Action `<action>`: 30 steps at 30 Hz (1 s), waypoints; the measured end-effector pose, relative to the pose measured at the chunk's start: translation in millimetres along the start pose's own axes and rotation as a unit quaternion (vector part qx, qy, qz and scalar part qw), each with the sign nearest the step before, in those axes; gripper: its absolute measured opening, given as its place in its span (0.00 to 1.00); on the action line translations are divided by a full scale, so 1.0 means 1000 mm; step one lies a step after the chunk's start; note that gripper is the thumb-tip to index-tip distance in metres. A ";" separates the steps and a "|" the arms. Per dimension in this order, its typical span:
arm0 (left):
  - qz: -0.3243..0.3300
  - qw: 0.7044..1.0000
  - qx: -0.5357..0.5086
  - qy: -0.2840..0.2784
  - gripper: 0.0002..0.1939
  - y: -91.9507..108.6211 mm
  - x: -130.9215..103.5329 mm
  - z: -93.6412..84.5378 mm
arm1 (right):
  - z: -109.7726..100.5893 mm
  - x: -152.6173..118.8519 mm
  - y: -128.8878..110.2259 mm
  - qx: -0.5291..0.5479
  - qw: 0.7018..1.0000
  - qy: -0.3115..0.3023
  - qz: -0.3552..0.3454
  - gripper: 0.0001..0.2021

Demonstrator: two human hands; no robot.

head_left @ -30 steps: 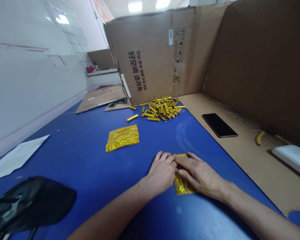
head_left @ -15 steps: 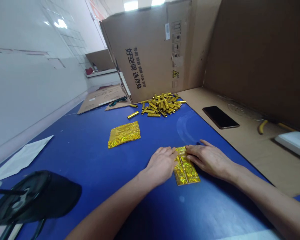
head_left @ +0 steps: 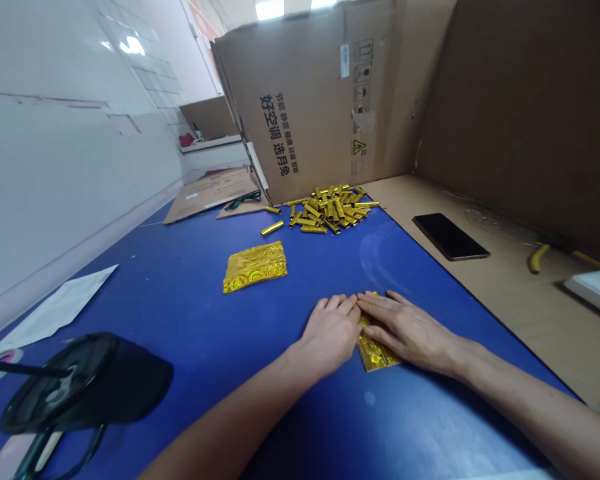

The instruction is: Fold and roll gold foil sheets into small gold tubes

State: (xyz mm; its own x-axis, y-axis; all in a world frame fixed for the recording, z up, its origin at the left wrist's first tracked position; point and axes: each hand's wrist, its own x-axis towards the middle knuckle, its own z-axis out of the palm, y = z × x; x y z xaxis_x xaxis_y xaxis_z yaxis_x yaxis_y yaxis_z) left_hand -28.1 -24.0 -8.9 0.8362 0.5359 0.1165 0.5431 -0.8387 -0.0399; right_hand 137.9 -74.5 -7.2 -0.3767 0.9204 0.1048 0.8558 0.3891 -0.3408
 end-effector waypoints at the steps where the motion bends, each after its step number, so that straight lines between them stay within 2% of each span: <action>1: 0.001 1.000 0.001 -0.001 0.18 0.000 0.000 0.000 | 0.000 0.000 0.001 -0.005 1.000 -0.007 0.005 0.23; 6: -0.002 1.000 0.002 -0.017 0.18 0.000 0.001 -0.003 | -0.004 0.001 0.009 -0.024 0.999 -0.031 0.015 0.22; 16: 0.002 0.997 -0.020 -0.076 0.24 -0.003 -0.006 -0.007 | -0.017 0.011 0.008 -0.068 0.994 -0.083 -0.023 0.18; 23: -0.046 0.996 -0.048 -0.055 0.25 -0.001 -0.019 -0.010 | -0.016 0.003 0.020 -0.103 0.992 -0.059 -0.049 0.21; 27: -0.056 0.995 -0.061 -0.056 0.24 0.001 -0.016 -0.014 | -0.020 -0.001 0.026 -0.108 0.992 -0.067 -0.027 0.20; 30: -0.055 0.995 -0.059 -0.054 0.24 0.001 -0.016 -0.014 | -0.021 -0.001 0.019 -0.110 0.993 -0.033 -0.012 0.21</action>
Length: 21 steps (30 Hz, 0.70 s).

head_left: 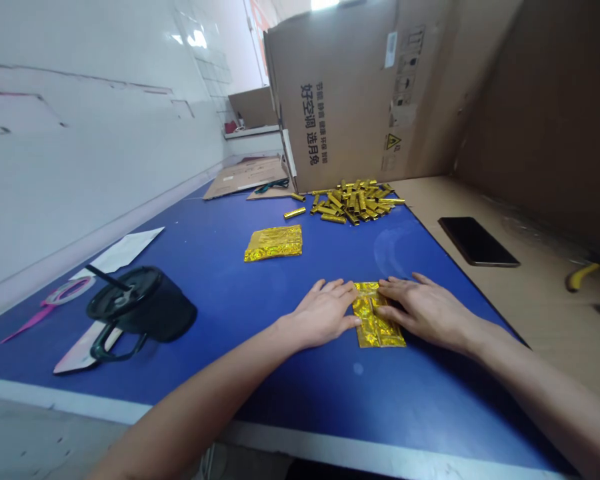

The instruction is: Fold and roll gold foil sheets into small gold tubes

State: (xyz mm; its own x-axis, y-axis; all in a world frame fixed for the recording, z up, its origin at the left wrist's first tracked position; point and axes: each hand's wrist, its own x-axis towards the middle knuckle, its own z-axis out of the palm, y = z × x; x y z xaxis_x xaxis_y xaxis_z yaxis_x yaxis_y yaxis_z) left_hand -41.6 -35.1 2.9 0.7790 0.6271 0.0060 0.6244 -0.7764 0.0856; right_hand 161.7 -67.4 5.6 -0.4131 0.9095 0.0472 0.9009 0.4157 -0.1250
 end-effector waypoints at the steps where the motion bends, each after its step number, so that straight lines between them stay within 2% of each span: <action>1: 0.002 1.000 0.003 0.001 0.24 0.000 0.000 0.000 | 0.000 0.001 -0.004 0.005 1.000 0.015 -0.002 0.22; 3: 0.008 1.000 0.008 0.003 0.24 0.000 0.000 0.002 | 0.003 0.003 -0.015 0.026 0.999 0.035 -0.022 0.27; 7: 0.011 1.000 0.016 0.007 0.24 -0.001 0.000 0.004 | 0.008 0.009 -0.028 0.090 0.994 0.003 -0.064 0.31; 14: -0.003 1.000 0.012 -0.004 0.25 -0.002 0.001 0.003 | -0.004 0.003 0.000 0.111 0.992 -0.034 -0.041 0.20; 17: -0.005 1.000 0.008 -0.005 0.25 -0.002 0.000 0.002 | -0.008 -0.001 0.008 0.094 0.994 -0.046 -0.020 0.21; 21: -0.004 1.000 0.003 -0.012 0.25 -0.004 -0.001 0.001 | -0.007 -0.002 0.010 0.063 0.998 -0.032 -0.001 0.23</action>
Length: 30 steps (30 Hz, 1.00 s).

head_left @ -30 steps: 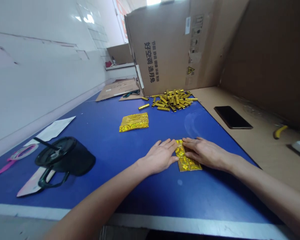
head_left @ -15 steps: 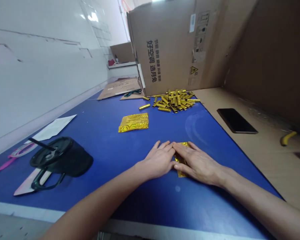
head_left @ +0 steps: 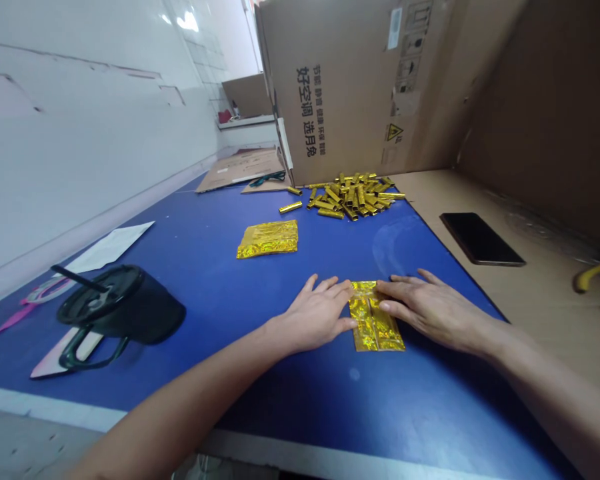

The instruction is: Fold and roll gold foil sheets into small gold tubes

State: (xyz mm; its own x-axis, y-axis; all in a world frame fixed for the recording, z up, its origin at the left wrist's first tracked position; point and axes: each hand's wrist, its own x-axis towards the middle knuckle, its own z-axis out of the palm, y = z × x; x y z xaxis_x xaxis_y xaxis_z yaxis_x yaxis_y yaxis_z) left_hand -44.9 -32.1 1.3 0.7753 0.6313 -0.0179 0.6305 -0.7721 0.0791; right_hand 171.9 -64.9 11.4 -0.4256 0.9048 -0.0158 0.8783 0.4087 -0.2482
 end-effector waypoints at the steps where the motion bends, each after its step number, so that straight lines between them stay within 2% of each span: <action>1: 0.001 1.000 -0.003 -0.003 0.25 -0.001 0.000 0.000 | 0.000 0.000 0.000 -0.006 1.000 0.003 0.004 0.24; 9: -0.005 0.999 -0.031 0.012 0.24 -0.005 0.001 0.001 | 0.008 0.003 0.003 0.007 1.000 0.005 0.006 0.26; 14: -0.010 1.000 -0.006 0.020 0.28 -0.010 0.002 0.005 | 0.017 0.005 0.005 0.002 1.000 -0.006 -0.002 0.29; 20: -0.006 1.000 0.020 0.023 0.29 -0.011 0.002 0.009 | 0.018 0.005 0.004 -0.025 1.000 -0.002 -0.002 0.29; 24: 0.026 0.998 0.035 0.052 0.22 -0.004 -0.001 0.012 | 0.019 0.005 0.004 -0.036 0.999 -0.010 0.003 0.29; 30: 0.085 0.995 0.010 0.043 0.16 0.000 -0.007 0.006 | 0.021 0.005 0.005 -0.039 0.999 -0.007 0.000 0.29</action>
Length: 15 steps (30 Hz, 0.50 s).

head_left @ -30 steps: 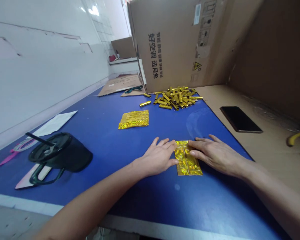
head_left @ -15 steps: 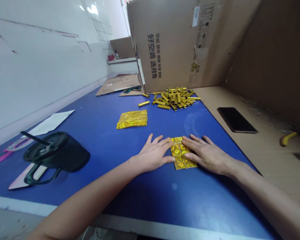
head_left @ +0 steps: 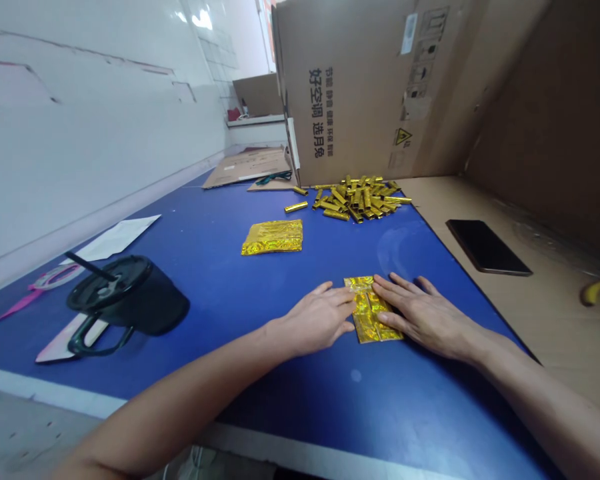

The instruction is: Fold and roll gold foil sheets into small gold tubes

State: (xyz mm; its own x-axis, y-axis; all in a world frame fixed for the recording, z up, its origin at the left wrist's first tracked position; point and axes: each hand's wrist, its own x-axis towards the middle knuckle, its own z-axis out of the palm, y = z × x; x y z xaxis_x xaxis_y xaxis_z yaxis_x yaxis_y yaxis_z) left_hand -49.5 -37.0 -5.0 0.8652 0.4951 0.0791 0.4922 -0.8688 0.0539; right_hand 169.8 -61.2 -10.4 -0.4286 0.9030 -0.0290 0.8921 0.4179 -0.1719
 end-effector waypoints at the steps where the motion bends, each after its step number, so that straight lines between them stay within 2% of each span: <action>1: 0.003 1.000 -0.006 0.000 0.17 0.001 -0.001 -0.001 | 0.001 0.000 -0.001 -0.001 1.000 -0.003 0.002 0.29; 6: -0.011 1.000 -0.022 0.001 0.31 0.001 -0.001 -0.003 | 0.004 0.001 -0.006 0.000 1.000 0.003 0.023 0.32; 15: -0.031 0.999 -0.028 0.032 0.33 -0.007 0.001 -0.003 | -0.013 -0.002 -0.001 0.030 0.999 0.007 -0.018 0.36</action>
State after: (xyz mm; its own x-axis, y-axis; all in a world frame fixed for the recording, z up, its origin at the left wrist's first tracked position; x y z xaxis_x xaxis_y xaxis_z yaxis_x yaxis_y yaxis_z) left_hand -52.4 -30.6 -2.2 0.8241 0.5498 0.1362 0.5377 -0.8350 0.1170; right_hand 171.4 -62.5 2.3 -0.4583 0.8888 -0.0081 0.8656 0.4443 -0.2309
